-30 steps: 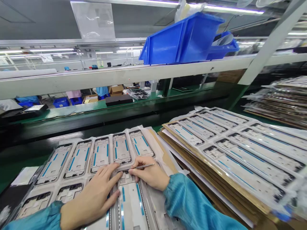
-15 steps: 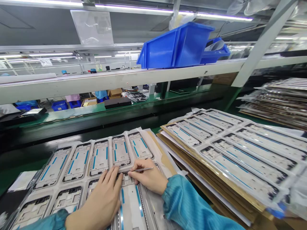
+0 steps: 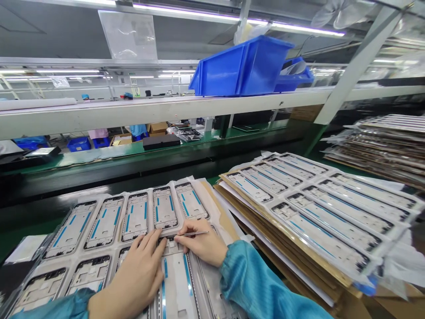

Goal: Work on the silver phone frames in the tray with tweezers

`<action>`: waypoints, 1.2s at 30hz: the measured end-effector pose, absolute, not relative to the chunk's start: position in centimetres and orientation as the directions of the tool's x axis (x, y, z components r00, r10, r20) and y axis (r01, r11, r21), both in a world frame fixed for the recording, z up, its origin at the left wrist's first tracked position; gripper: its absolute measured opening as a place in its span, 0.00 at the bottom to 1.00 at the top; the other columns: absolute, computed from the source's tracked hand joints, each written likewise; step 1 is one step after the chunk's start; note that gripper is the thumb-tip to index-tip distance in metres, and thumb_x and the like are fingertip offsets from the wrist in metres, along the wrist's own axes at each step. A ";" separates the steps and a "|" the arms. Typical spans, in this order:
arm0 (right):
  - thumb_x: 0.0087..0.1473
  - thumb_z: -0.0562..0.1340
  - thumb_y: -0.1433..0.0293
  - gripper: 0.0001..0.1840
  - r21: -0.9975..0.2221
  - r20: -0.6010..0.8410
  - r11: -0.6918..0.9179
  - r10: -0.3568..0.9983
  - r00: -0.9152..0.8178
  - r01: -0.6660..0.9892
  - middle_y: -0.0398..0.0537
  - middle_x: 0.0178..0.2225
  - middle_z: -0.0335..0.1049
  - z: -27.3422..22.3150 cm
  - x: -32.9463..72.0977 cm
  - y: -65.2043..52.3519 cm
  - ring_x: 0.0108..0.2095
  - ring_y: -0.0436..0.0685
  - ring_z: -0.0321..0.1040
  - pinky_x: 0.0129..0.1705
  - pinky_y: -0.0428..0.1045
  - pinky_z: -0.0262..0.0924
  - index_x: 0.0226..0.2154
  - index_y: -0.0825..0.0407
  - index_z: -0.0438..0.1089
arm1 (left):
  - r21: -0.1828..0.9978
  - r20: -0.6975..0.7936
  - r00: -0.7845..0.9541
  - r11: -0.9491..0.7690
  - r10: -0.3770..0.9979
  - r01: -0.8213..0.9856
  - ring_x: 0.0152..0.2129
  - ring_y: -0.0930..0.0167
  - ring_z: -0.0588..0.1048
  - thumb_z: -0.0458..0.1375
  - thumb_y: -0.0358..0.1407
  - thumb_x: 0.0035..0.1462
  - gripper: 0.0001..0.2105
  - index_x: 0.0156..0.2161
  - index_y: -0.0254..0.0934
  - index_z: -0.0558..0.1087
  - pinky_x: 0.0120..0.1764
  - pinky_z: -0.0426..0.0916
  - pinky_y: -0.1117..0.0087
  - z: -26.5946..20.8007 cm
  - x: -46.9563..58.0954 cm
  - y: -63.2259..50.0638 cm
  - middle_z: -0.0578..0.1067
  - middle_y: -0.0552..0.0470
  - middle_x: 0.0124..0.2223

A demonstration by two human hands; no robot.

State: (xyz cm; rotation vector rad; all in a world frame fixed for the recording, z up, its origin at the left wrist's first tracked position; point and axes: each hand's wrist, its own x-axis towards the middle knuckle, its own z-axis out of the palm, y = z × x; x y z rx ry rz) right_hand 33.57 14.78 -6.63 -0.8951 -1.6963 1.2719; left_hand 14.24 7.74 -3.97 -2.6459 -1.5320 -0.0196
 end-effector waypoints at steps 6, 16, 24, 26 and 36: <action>0.49 0.69 0.54 0.20 -0.969 0.192 0.240 0.883 -0.428 0.062 0.43 0.18 0.70 -6.4 33.4 14.8 0.18 0.53 0.69 0.24 0.48 0.65 0.22 0.51 0.67 | -0.047 0.060 0.477 -0.475 0.877 0.879 0.60 0.51 0.64 0.49 0.35 0.63 0.23 0.61 0.30 0.66 0.58 0.62 0.45 -3.7 13.9 7.5 0.65 0.33 0.63; 0.46 0.70 0.53 0.21 -0.975 0.164 0.212 0.889 -0.428 0.065 0.43 0.18 0.70 -6.0 32.9 14.4 0.17 0.52 0.68 0.23 0.47 0.64 0.21 0.52 0.67 | -0.074 -0.019 0.457 -0.457 0.889 0.887 0.62 0.48 0.61 0.48 0.35 0.61 0.26 0.62 0.27 0.63 0.59 0.60 0.42 -3.6 14.4 7.8 0.63 0.30 0.64; 0.50 0.69 0.51 0.22 -0.970 0.221 0.231 0.968 -0.117 0.077 0.45 0.21 0.73 -4.3 36.9 15.7 0.20 0.54 0.69 0.20 0.46 0.61 0.28 0.50 0.65 | -0.004 0.043 0.494 -0.494 0.868 0.869 0.56 0.48 0.65 0.49 0.32 0.58 0.21 0.54 0.25 0.69 0.55 0.62 0.44 -2.9 14.4 8.2 0.67 0.29 0.59; 0.56 0.65 0.53 0.18 -0.919 0.307 0.333 0.940 -0.147 0.211 0.49 0.28 0.76 -4.6 37.9 15.3 0.28 0.57 0.73 0.27 0.49 0.67 0.31 0.50 0.67 | 0.032 0.047 0.523 -0.525 0.851 0.851 0.55 0.49 0.65 0.49 0.31 0.58 0.19 0.53 0.25 0.69 0.56 0.61 0.45 -2.7 14.2 8.4 0.68 0.30 0.56; 0.65 0.54 0.69 0.14 -0.215 0.587 0.753 0.608 -0.534 0.622 0.51 0.46 0.75 -8.4 40.3 14.8 0.47 0.60 0.74 0.49 0.55 0.72 0.52 0.47 0.67 | 0.155 0.107 0.585 -0.594 0.804 0.789 0.50 0.54 0.68 0.51 0.37 0.60 0.15 0.48 0.28 0.70 0.54 0.65 0.50 -2.3 13.1 9.5 0.70 0.35 0.51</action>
